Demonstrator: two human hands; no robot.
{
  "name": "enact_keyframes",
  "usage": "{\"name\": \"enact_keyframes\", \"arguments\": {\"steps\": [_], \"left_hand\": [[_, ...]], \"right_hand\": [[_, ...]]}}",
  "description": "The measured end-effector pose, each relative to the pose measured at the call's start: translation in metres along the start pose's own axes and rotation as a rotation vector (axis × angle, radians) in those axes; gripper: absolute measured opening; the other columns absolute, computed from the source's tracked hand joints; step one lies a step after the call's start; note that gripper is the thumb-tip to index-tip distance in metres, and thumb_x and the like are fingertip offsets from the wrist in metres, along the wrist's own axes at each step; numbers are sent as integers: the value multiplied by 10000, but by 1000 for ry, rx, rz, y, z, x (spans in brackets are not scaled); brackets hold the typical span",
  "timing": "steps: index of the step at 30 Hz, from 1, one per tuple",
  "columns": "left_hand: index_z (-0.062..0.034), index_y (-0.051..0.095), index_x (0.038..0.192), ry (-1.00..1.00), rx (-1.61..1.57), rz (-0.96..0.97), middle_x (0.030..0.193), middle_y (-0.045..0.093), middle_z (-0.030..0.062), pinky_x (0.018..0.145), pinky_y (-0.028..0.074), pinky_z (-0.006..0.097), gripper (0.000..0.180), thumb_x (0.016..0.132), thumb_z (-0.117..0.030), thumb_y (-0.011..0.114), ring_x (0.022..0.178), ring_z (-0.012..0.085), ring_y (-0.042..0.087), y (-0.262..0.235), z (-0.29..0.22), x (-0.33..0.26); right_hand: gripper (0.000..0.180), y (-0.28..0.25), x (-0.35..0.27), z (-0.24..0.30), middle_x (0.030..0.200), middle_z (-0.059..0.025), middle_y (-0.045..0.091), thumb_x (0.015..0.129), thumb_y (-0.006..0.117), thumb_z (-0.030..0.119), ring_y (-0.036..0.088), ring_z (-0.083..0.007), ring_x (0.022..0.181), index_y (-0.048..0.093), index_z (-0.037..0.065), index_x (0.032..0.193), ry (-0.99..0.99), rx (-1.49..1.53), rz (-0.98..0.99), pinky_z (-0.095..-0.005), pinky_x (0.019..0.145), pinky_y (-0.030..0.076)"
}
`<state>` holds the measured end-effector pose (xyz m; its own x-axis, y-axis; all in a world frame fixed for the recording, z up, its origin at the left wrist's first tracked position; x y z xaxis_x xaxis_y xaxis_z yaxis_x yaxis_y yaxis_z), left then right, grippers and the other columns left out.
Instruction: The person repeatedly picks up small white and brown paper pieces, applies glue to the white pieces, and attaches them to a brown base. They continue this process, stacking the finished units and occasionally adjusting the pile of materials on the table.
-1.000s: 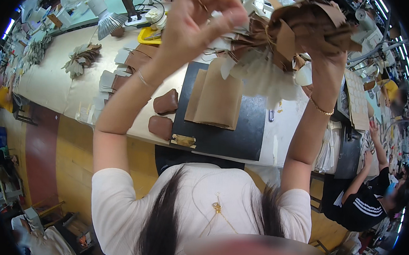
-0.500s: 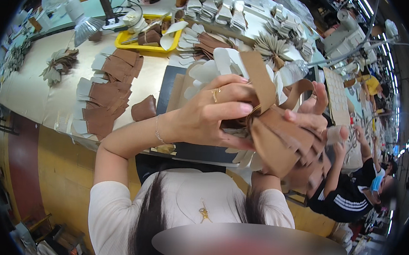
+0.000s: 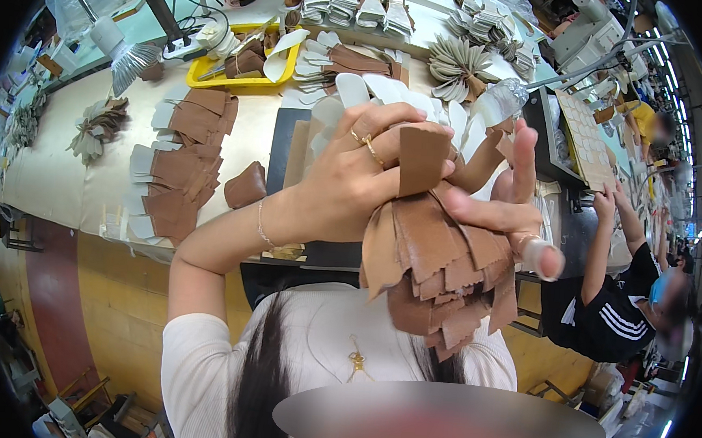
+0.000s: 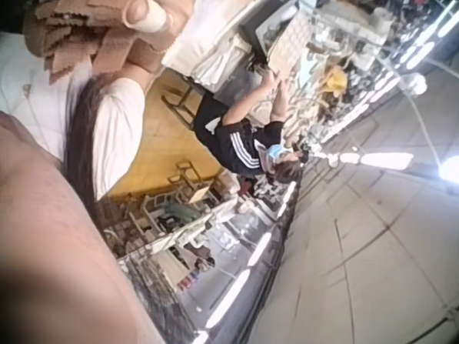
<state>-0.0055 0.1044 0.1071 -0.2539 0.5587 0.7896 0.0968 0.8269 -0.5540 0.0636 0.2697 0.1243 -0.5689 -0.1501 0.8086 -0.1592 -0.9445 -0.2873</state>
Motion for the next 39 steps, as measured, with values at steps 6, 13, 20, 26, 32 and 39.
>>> {"name": "enact_keyframes", "arguments": {"steps": [6,13,20,26,32,39], "left_hand": [[-243,653,1060,290,637,-233,1223,589,-62,1016,268,396,267,793,-246,666,1137,156,529,-6,-4,-12],[-189,675,797,200,604,-153,1273,592,-53,1047,155,437,90,820,-238,603,1219,133,515,-16,11,-6],[26,557,1141,-278,-319,5,1110,614,146,1014,356,404,570,672,-231,755,1094,291,571,-21,37,-6],[23,512,1232,-1077,-1379,114,1128,607,110,901,461,279,520,848,-311,620,1007,157,593,-2,66,-25],[17,522,1231,-932,-1108,-90,1145,597,80,925,420,268,532,885,-373,624,1039,134,547,-14,57,-21],[-9,495,1271,-946,-857,-38,1195,585,86,972,416,282,564,936,-462,477,1076,136,562,-18,58,-15]], "right_hand": [[961,-22,14,0,1551,-134,-136,739,566,714,144,-512,1365,52,395,1486,-311,735,-91,-646,978,356],[867,-3,14,-14,1517,-255,-118,809,490,686,401,-514,1234,44,380,1487,-125,944,22,-539,829,539],[601,-6,45,-12,1278,-303,449,949,394,522,585,-419,1027,326,109,1381,-156,512,-332,-492,883,478],[214,8,54,-9,859,-85,693,813,698,12,653,-126,766,632,-19,1015,174,-191,-203,-247,688,520],[223,27,57,-4,864,-88,700,812,698,65,671,-159,745,653,22,1026,111,-289,118,-248,660,516],[234,38,51,5,869,-56,702,859,647,91,664,-174,746,626,33,1084,305,-37,245,-284,623,507]]}}
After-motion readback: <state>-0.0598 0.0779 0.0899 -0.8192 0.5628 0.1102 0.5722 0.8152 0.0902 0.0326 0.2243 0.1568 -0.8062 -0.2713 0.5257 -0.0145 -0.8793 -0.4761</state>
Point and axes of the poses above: each hand's wrist, its own x-axis towards the middle knuckle, its own y-axis out of the palm, z = x × y, the point moved 4 cm from there along x, towards the middle knuckle
